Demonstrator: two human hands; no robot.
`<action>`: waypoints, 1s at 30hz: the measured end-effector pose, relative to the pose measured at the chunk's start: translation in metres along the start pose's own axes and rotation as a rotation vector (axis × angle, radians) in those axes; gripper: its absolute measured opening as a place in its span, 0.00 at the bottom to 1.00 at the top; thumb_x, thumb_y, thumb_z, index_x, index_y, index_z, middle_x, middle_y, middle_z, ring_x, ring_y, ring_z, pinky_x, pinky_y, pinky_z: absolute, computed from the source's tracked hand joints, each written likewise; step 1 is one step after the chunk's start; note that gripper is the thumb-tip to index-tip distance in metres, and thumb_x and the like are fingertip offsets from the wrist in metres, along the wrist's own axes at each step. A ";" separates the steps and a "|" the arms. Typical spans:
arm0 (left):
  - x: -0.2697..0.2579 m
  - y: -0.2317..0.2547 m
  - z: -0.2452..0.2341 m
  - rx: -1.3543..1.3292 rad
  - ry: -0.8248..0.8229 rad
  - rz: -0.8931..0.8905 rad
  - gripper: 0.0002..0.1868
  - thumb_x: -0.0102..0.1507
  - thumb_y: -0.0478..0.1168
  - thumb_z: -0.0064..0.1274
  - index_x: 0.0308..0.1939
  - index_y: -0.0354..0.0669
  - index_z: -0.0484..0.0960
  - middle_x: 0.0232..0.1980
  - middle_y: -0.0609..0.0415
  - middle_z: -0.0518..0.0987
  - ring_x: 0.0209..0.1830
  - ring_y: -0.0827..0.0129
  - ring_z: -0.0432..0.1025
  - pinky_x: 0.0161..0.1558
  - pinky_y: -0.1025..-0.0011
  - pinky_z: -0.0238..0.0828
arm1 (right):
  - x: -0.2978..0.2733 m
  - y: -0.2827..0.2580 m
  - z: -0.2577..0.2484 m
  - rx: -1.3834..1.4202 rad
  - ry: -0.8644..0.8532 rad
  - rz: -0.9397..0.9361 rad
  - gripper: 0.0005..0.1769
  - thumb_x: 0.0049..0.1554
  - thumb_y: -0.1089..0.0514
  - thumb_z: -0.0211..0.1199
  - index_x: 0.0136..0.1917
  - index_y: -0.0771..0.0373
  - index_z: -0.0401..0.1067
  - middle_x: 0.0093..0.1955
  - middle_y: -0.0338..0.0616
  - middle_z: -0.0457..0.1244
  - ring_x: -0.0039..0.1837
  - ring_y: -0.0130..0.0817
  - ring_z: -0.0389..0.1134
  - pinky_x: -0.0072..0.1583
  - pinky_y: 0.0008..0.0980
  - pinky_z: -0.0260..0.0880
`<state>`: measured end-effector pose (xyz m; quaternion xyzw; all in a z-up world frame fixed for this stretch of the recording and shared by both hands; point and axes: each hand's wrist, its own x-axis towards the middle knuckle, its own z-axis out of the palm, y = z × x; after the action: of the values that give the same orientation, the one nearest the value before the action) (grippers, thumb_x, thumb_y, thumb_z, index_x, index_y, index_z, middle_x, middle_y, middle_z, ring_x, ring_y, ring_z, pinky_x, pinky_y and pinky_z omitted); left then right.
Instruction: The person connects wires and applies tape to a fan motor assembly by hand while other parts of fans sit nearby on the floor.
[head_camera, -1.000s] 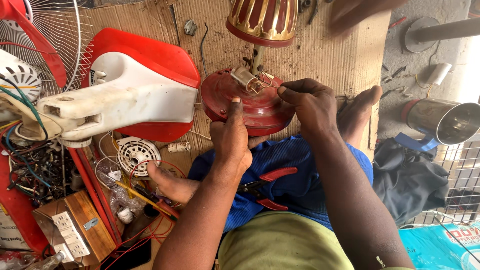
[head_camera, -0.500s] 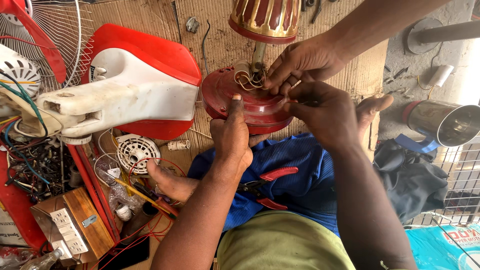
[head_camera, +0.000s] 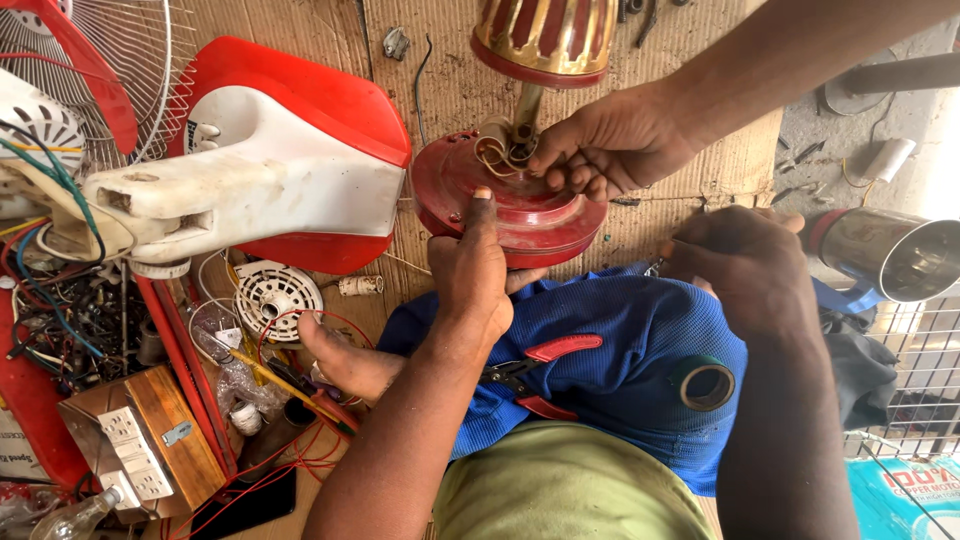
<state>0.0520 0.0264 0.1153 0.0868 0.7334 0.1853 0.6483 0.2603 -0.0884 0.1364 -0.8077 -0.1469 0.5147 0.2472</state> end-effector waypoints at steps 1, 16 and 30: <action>0.000 -0.001 0.001 -0.002 0.000 0.008 0.35 0.64 0.52 0.51 0.68 0.31 0.63 0.60 0.36 0.77 0.49 0.53 0.81 0.29 0.56 0.87 | 0.001 0.006 -0.002 0.018 0.008 0.012 0.12 0.48 0.60 0.72 0.45 0.67 0.79 0.40 0.45 0.70 0.42 0.30 0.71 0.46 0.30 0.68; -0.004 0.003 0.002 -0.026 -0.023 0.005 0.35 0.65 0.49 0.50 0.68 0.30 0.61 0.58 0.34 0.76 0.47 0.52 0.81 0.31 0.55 0.82 | 0.006 0.075 -0.010 0.221 0.164 -0.058 0.06 0.59 0.61 0.68 0.49 0.64 0.77 0.48 0.34 0.67 0.49 0.21 0.65 0.52 0.24 0.64; -0.005 0.001 -0.001 -0.010 0.000 -0.003 0.33 0.64 0.50 0.50 0.66 0.32 0.62 0.57 0.36 0.76 0.44 0.52 0.82 0.30 0.55 0.87 | 0.010 0.090 -0.009 0.157 0.297 0.023 0.08 0.59 0.57 0.71 0.48 0.63 0.79 0.40 0.34 0.66 0.42 0.21 0.63 0.45 0.25 0.62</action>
<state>0.0513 0.0255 0.1203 0.0825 0.7326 0.1881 0.6490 0.2706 -0.1608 0.0825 -0.8547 -0.0589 0.4024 0.3227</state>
